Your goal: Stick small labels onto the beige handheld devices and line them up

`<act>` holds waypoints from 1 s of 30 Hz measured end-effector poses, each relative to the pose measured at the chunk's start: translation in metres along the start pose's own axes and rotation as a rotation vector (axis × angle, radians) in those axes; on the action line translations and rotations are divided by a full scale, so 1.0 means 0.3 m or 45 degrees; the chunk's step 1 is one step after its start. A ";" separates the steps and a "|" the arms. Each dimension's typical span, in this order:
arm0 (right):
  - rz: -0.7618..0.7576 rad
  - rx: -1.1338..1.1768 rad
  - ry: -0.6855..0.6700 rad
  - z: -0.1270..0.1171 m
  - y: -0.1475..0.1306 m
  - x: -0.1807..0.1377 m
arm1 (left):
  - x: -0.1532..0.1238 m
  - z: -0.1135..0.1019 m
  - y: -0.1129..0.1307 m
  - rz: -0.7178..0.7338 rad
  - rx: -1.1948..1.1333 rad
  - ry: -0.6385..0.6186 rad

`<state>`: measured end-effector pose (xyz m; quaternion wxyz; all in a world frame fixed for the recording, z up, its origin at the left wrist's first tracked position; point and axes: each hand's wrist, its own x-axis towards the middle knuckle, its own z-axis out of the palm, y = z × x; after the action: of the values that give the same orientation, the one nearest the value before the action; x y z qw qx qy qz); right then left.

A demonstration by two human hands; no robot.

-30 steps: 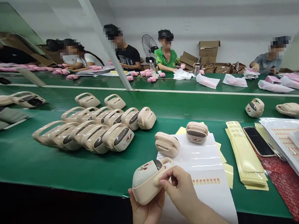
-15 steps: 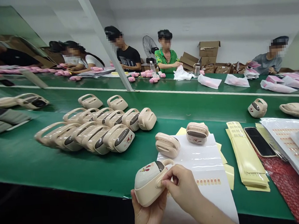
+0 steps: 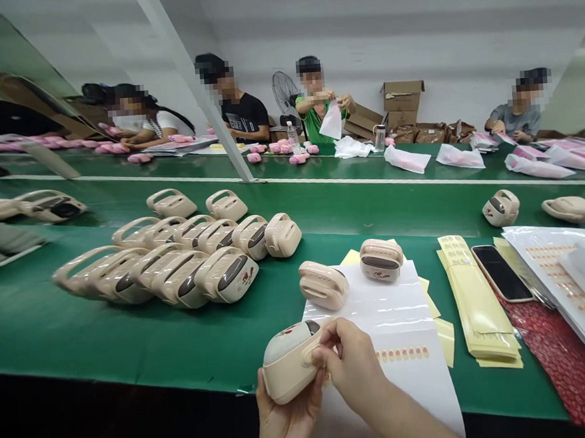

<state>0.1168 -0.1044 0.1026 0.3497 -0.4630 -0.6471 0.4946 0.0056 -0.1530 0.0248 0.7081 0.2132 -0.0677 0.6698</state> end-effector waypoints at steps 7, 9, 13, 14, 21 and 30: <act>-0.180 0.020 0.084 0.028 0.034 -0.019 | -0.009 -0.001 0.008 -0.093 -0.054 -0.041; -0.239 0.003 0.135 0.032 0.050 -0.015 | -0.013 0.003 0.010 -0.104 -0.050 -0.026; -0.399 -0.066 0.318 0.014 0.083 -0.001 | -0.014 0.023 0.009 -0.175 0.030 0.091; -0.442 -0.070 0.325 0.007 0.088 -0.001 | -0.014 0.029 0.009 -0.197 0.051 0.131; -0.552 0.006 0.003 -0.002 0.087 -0.027 | -0.004 0.058 0.004 -0.189 0.068 0.198; -0.180 -0.198 0.170 -0.057 0.200 -0.042 | -0.055 0.003 0.025 0.015 0.147 0.507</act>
<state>0.1517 -0.1058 0.0496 0.3890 -0.4739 -0.6897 0.3852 -0.0032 -0.1685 0.0208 0.6901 0.1164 0.1110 0.7056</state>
